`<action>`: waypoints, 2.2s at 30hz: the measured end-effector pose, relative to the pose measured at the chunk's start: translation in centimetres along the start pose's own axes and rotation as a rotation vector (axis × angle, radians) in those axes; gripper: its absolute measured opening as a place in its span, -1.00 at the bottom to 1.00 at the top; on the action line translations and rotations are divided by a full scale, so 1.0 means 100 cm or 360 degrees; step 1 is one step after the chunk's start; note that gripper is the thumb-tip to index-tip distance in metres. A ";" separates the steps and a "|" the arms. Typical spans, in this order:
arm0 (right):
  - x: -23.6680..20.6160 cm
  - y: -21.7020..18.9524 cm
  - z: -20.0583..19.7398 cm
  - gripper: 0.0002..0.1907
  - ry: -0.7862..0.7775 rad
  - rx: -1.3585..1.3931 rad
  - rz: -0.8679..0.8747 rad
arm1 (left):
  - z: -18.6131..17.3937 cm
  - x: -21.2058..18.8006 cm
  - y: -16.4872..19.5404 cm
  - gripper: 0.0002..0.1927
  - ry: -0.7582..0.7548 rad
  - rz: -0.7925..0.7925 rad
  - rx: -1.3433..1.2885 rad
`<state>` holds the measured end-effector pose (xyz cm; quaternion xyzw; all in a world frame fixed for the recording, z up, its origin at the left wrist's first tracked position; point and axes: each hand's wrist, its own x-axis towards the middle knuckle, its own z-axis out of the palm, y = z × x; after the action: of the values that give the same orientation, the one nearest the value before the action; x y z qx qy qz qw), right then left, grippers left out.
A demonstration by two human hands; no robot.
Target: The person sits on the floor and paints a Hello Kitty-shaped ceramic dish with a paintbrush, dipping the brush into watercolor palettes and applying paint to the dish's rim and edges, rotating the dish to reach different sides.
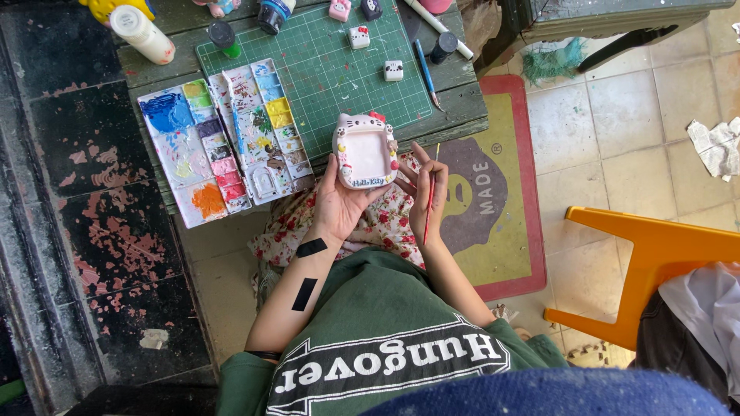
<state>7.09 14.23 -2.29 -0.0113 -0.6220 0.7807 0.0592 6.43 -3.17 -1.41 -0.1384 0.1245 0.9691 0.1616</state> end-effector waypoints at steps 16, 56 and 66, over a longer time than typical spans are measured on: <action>-0.002 0.000 0.009 -0.82 -0.0061 -0.0024 -0.0058 | -0.017 0.003 -0.002 -0.23 0.0270 -0.0206 -0.0184; 0.151 0.019 0.008 -0.91 -0.0429 0.0016 0.0230 | 0.056 -0.028 0.099 -0.47 0.0199 0.0065 0.3136; 0.146 0.009 0.013 -0.79 -0.0586 -0.0026 0.0207 | 0.062 0.014 0.089 0.38 0.0220 0.0672 0.3702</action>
<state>-7.57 14.35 -2.05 0.0911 -0.6266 0.7667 -0.1064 0.62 -9.15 5.70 0.0629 0.9602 0.2715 0.0200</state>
